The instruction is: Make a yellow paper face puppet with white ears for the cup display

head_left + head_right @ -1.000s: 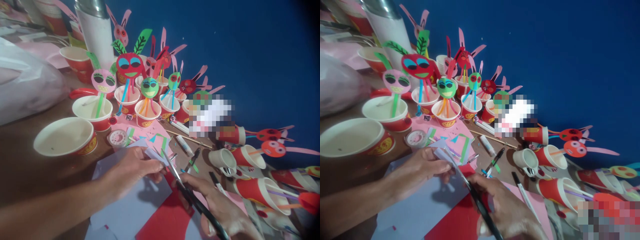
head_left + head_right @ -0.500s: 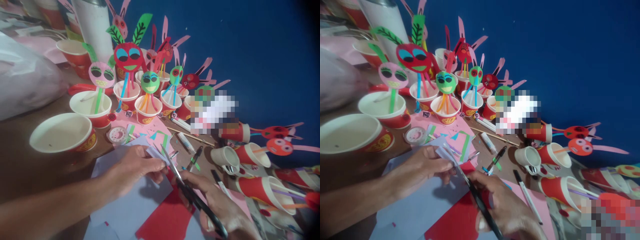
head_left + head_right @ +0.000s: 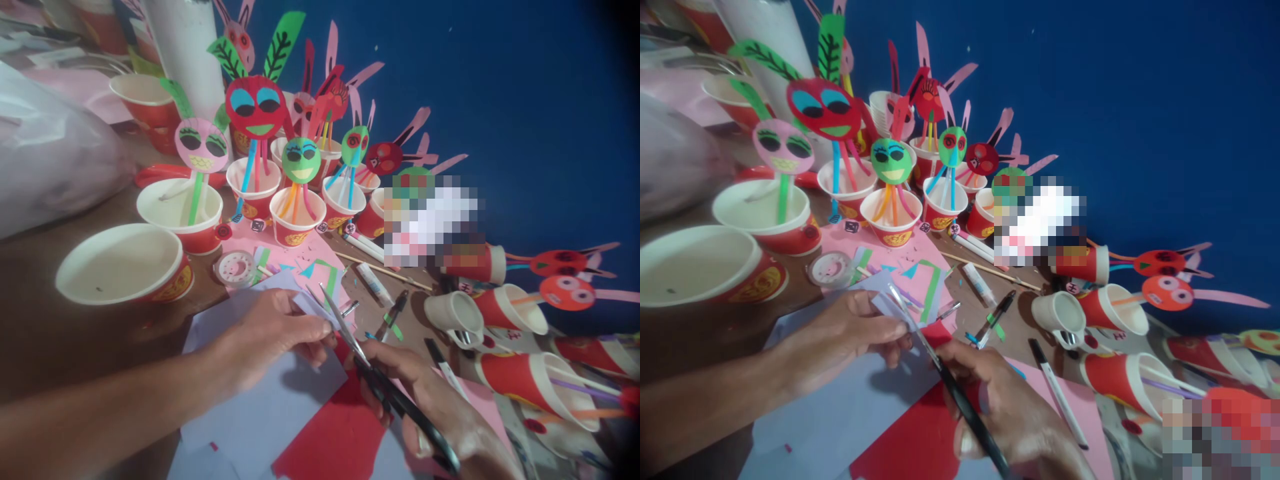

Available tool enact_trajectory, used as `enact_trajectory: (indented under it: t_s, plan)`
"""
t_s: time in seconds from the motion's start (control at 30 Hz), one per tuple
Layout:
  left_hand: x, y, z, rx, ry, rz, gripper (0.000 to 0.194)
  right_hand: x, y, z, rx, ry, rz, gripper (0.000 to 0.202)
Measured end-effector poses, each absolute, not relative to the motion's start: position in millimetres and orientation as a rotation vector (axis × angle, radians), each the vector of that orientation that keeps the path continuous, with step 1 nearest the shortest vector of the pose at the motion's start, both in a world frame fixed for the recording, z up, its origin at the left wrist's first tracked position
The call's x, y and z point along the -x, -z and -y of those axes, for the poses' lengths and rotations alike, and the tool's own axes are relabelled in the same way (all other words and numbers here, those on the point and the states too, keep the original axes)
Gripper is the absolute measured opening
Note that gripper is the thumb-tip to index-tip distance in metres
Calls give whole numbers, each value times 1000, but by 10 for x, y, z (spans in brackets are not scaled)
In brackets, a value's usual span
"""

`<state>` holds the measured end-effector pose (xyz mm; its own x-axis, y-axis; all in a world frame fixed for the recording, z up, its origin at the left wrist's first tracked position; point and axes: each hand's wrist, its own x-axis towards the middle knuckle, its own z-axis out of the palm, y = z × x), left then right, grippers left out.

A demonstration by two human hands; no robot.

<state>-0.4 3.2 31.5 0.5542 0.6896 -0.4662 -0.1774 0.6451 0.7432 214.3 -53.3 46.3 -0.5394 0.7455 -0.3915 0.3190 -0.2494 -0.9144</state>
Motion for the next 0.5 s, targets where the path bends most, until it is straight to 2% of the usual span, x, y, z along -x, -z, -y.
enact_trajectory:
  t_s: [0.3,0.5]
  plan:
    - [18,-321,-40,-694,-575,-823,12,-2119,-474,522,1259,-1911,1606,59]
    - [16,-320,-31,-685,-572,-846,9,-2124,-427,524,1170,-1900,1581,60]
